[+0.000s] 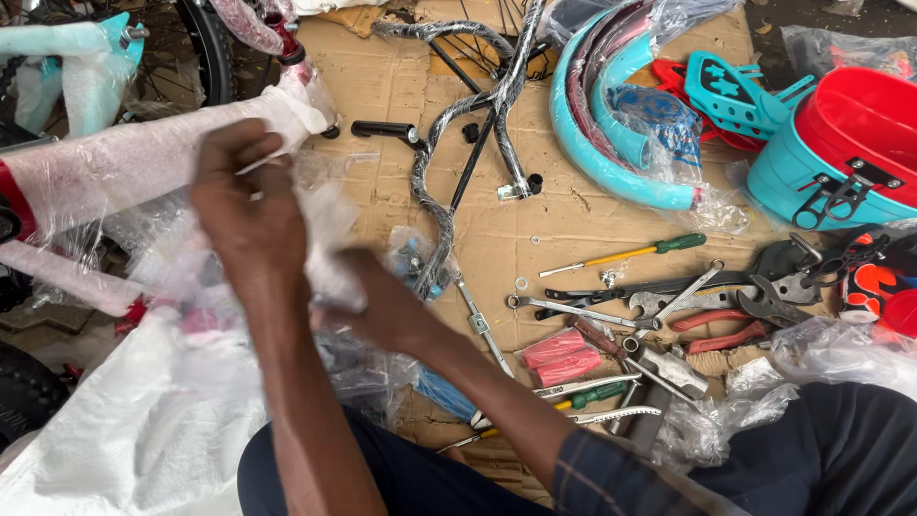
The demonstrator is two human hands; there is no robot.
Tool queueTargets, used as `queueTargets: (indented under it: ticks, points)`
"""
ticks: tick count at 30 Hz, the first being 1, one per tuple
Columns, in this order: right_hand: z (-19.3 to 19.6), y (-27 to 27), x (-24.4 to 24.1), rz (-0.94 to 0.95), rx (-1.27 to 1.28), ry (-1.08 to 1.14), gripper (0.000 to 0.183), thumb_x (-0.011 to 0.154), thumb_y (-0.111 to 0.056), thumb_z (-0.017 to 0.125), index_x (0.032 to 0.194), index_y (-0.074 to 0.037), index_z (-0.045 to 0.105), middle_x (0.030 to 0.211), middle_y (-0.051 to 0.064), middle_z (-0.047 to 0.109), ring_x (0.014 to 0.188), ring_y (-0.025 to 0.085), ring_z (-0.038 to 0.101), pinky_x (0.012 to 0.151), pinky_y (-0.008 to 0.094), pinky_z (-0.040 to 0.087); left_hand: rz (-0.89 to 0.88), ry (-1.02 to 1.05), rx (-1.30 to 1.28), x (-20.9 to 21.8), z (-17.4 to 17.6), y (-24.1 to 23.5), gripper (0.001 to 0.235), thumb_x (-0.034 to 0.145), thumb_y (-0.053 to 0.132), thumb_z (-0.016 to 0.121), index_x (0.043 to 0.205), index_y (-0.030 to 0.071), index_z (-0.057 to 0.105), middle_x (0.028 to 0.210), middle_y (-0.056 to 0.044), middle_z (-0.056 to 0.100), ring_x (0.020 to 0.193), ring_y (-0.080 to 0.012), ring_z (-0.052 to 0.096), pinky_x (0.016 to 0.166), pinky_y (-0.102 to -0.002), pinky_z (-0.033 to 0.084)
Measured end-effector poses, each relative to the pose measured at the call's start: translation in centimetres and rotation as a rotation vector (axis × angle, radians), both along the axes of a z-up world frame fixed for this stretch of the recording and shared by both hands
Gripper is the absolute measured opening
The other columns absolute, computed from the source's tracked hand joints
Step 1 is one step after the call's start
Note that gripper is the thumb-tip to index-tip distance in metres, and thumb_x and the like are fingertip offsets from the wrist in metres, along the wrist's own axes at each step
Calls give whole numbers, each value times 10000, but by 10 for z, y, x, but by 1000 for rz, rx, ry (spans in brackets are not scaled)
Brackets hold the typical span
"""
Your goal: The person assembles a bicycle trainer wheel hub by inserting a rubber ring, tightening a screw with a screwdriver, and securing the assembly with pliers. The person then unpacks a blue plastic bracket and attaches it to the hub.
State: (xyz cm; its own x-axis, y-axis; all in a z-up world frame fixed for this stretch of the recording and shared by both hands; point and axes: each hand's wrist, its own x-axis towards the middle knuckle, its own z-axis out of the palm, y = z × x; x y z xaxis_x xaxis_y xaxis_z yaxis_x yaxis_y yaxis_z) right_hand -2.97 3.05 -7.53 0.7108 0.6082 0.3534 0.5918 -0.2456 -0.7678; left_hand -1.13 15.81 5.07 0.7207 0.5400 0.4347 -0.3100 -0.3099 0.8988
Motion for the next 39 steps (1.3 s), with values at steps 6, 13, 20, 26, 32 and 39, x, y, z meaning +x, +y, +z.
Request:
queueTargets:
  ticks: [6,13,20,26,32,39]
  points:
    - [3,57,-40,237,-398,67,675,793,-318,779,1419,-135,603,1454,88,605,1306,320,588,1042,453,509,103,26,-182,-38,8,46,237,967,-80,554,1183,3,607,1038,-100,727,840,-143,717,740,-269,602]
    - [49,49,44,-36,-63,339,284,950,-149,720,1229,-94,719,1301,122,685,1051,248,733,960,374,570,188,-88,-192,-49,13,59,197,1007,-57,544,1177,-4,629,1033,-105,733,820,-146,726,721,-278,630]
    - [61,27,103,-592,5,69,343,919,53,581,1191,-30,774,1103,213,751,1007,311,754,929,388,585,298,-152,-138,-53,19,69,188,999,-61,562,1083,13,714,965,-103,763,778,-131,725,665,-276,620]
    - [16,93,67,-112,-426,248,1184,799,-626,769,1571,22,148,1559,377,210,1368,553,333,1076,627,351,255,-27,-254,-45,11,65,202,965,-78,551,1074,-14,708,936,-99,752,740,-121,697,669,-253,604]
    - [2,134,52,-305,-661,118,957,735,-593,818,1458,-106,424,1416,255,451,1297,557,429,990,814,308,233,101,-257,-44,0,73,174,951,-50,569,1060,-16,701,924,-93,752,787,-110,700,726,-252,597]
    - [-47,98,112,-190,-412,10,438,830,-143,776,1248,-97,652,1152,168,709,1118,340,672,992,467,543,461,290,-24,-50,-10,89,132,931,19,637,1008,-1,743,912,-97,753,797,-156,681,737,-323,557]
